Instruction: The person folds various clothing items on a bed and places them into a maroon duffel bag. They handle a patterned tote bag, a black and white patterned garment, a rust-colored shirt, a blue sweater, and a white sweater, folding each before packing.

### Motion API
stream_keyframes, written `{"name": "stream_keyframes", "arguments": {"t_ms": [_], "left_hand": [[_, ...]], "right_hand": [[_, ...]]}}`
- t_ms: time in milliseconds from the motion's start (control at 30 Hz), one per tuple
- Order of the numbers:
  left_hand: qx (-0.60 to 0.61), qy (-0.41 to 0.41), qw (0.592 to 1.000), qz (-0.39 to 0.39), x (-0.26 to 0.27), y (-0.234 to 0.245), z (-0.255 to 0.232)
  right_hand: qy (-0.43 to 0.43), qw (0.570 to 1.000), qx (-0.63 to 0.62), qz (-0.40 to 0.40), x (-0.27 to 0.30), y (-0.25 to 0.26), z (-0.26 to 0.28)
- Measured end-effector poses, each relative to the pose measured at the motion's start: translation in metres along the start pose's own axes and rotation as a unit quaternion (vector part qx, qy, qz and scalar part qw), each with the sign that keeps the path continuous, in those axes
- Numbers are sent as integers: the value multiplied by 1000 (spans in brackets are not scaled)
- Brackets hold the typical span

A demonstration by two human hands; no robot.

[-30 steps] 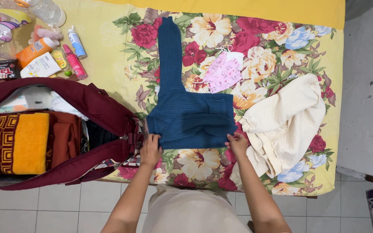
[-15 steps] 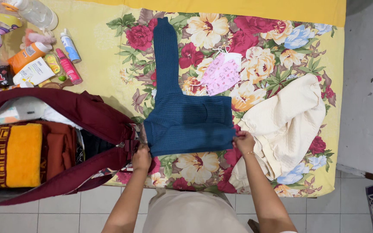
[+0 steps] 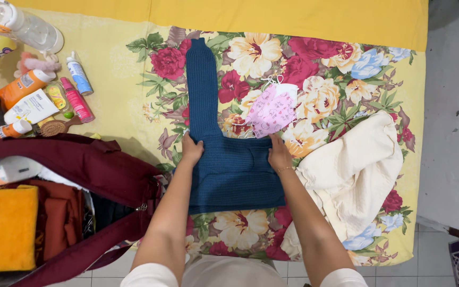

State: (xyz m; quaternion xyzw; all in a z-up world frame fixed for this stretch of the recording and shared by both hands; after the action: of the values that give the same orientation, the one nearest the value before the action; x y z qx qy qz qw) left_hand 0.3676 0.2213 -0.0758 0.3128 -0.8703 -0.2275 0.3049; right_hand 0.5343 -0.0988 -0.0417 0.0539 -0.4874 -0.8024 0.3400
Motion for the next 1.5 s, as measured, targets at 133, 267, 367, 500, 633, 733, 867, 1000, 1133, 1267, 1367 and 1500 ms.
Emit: {"name": "stream_keyframes", "arguments": {"t_ms": [133,267,367,500,633,733,867,1000,1133,1267,1367,1500], "left_hand": [[146,163,975,39,-16,-22,32],[293,154,942,48,-10,-12,27],[405,86,909,43,13,10,26],[258,-145,955,-34,94,47,50],[99,-98,990,31,150,49,84],[61,-94,992,58,161,47,90],[28,-87,995,40,159,46,81],[-145,-156,976,39,158,48,54],[-162,-36,978,128,162,60,22],[-218,34,957,190,155,74,-1],[-240,46,948,205,148,78,-4],[-336,-58,921,189,146,71,-4]], "right_hand": [[-81,996,-19,26,-10,-15,-25],[-61,996,-60,-4,1,-2,-32],[-38,992,-105,-53,29,23,-24],[-31,985,-157,-63,99,36,-22],[8,999,-42,12,127,26,-19],[-24,999,36,2,117,26,-10],[26,993,-96,-63,35,-18,29],[-106,887,-449,36,-46,-134,100],[-282,716,-624,138,-66,-186,151],[-270,609,-726,174,-66,-183,167],[-218,629,-746,-15,-37,-148,134],[-204,430,-879,-34,58,-69,92]]}}
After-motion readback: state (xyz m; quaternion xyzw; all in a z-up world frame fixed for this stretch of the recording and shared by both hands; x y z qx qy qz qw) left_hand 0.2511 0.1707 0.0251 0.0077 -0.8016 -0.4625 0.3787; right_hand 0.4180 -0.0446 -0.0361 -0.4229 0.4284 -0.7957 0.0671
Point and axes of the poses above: each hand's wrist, its own x-axis away from the middle knuckle, its own y-axis out of the back of the hand, z = x × y, the point moved 4 cm from there along -x, towards the middle knuckle, and after that the axes turned 8 degrees about z, right-handed, at the moved point
